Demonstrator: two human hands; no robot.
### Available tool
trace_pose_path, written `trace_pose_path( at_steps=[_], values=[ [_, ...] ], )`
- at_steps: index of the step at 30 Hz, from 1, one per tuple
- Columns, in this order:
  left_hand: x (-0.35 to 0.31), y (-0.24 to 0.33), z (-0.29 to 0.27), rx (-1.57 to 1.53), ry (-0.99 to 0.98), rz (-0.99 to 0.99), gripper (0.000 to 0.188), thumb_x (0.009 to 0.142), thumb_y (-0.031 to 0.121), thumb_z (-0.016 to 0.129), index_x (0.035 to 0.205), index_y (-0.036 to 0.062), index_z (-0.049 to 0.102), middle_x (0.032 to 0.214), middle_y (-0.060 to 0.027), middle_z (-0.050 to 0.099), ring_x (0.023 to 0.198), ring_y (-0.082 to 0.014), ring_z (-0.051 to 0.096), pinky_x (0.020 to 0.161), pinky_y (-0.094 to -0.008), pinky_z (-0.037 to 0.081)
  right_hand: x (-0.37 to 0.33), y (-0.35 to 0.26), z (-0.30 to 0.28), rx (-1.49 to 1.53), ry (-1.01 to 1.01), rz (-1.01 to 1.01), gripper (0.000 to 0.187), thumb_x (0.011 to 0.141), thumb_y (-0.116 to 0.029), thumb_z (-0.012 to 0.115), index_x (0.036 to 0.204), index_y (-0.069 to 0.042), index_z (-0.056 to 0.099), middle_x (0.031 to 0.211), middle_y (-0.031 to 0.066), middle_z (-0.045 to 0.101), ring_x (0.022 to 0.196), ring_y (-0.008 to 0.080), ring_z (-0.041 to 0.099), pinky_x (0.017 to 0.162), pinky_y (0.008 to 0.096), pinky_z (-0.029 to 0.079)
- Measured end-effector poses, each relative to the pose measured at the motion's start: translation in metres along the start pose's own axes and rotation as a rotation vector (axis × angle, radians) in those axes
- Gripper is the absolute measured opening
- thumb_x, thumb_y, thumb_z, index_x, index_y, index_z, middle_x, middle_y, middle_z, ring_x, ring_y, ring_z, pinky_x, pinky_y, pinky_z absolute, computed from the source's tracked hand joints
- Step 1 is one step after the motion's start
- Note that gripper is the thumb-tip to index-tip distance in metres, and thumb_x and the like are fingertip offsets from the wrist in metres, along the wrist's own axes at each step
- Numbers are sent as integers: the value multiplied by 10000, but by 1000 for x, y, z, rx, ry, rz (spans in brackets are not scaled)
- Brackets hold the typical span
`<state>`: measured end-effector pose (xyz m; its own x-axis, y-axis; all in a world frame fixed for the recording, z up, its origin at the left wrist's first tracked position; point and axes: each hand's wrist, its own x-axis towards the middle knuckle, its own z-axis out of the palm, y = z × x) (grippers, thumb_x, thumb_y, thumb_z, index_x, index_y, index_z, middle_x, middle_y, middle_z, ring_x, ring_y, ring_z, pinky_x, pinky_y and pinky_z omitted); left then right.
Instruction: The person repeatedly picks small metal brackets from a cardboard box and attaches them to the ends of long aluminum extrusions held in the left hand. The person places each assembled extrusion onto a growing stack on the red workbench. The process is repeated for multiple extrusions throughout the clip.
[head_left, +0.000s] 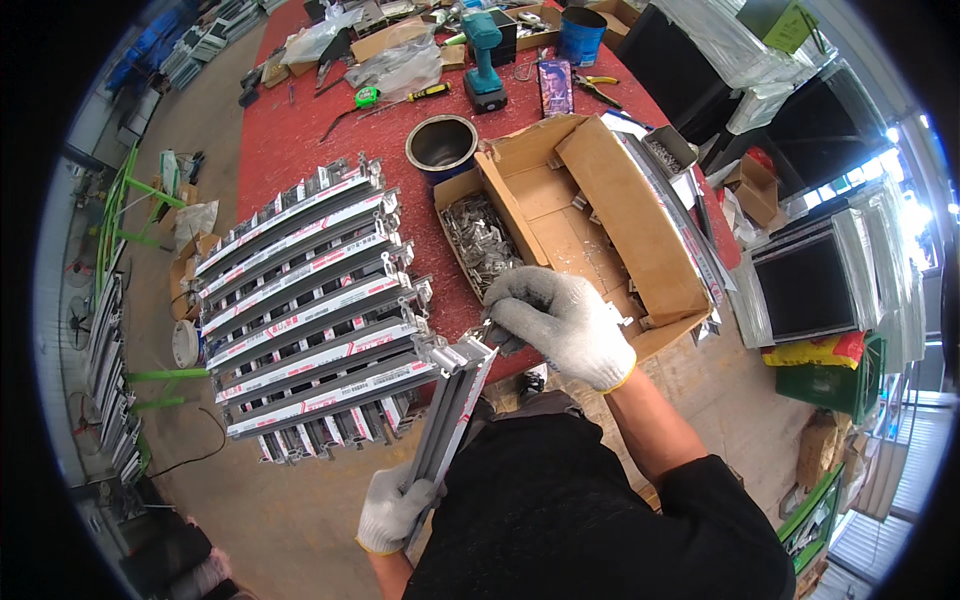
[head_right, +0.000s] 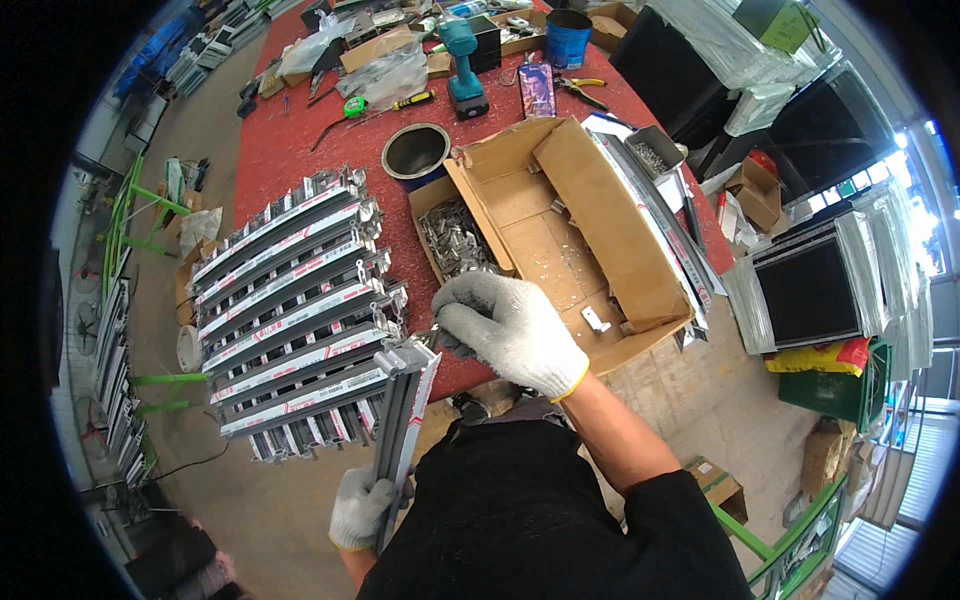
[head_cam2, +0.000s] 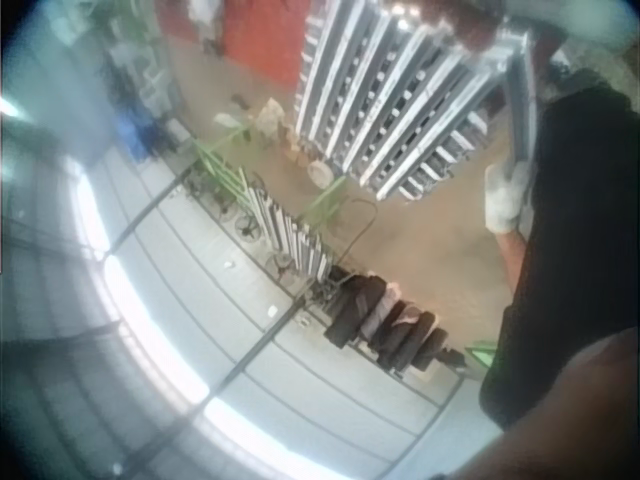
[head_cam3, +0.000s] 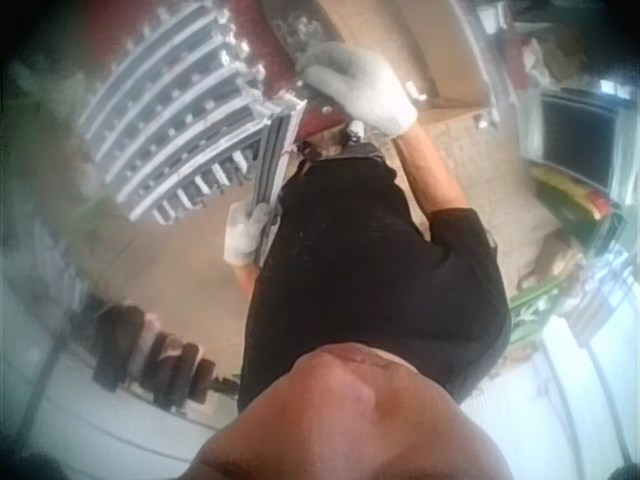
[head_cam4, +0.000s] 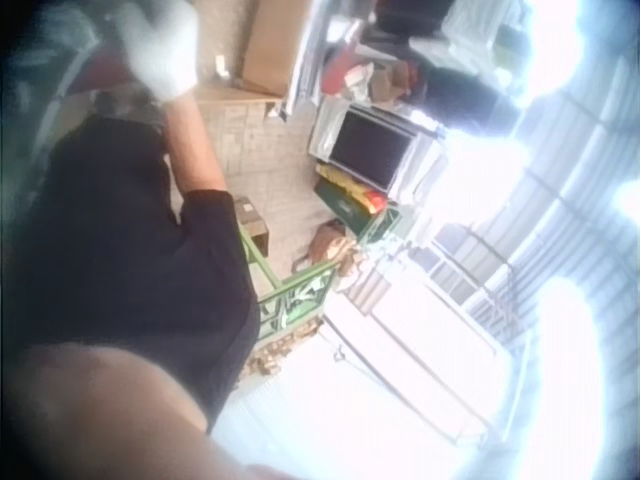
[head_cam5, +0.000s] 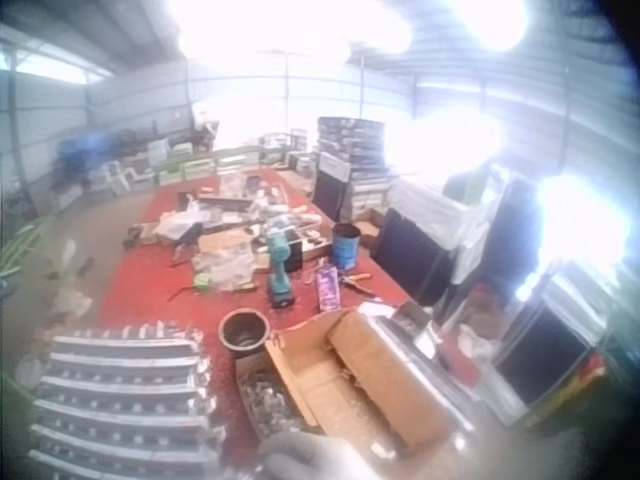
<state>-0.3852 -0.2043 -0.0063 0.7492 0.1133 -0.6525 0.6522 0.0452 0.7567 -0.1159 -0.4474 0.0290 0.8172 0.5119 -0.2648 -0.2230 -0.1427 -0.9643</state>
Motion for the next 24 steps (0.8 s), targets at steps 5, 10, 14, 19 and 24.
trace_pose_path(
  at_steps=[5, 10, 14, 19, 24],
  values=[
    [3, -1, 1, 43, 12, -9, 340, 939, 226, 667, 1034, -71, 800, 839, -111, 784, 765, -178, 737, 727, -348, 582, 0, 2, -1, -100, -4, -60, 202, 1087, -128, 711, 1191, 29, 784, 987, 57, 794, 873, 102, 755, 809, 292, 634],
    [3, 2, 0, 90, 13, 13, 334, 923, 218, 670, 1022, -69, 808, 836, -117, 790, 762, -190, 751, 725, -348, 577, 1, 4, 0, 38, 10, -7, 209, 1092, -125, 701, 1212, 35, 762, 1029, 77, 799, 908, 119, 769, 835, 296, 638],
    [-3, 7, 1, 124, 42, -27, 313, 900, 204, 704, 1013, -68, 808, 824, -120, 782, 764, -175, 728, 730, -346, 561, 1, 3, -3, 220, 83, 61, 196, 1091, -100, 688, 1228, 36, 722, 1024, 83, 789, 862, 137, 760, 810, 308, 639],
    [-4, 13, 3, 162, 40, -18, 306, 877, 206, 751, 1014, -63, 805, 818, -103, 769, 769, -149, 689, 736, -340, 546, 0, -1, -15, 77, 44, -23, 163, 1069, -77, 695, 1175, 37, 743, 1018, 78, 785, 843, 130, 747, 802, 306, 635],
    [-5, 13, 4, 133, 35, -18, 311, 881, 217, 762, 1023, -57, 803, 817, -94, 767, 771, -144, 678, 738, -341, 543, -6, -2, -11, 94, -12, -41, 172, 1054, -90, 678, 1150, 18, 772, 958, 47, 775, 829, 98, 710, 776, 287, 594]
  ],
)
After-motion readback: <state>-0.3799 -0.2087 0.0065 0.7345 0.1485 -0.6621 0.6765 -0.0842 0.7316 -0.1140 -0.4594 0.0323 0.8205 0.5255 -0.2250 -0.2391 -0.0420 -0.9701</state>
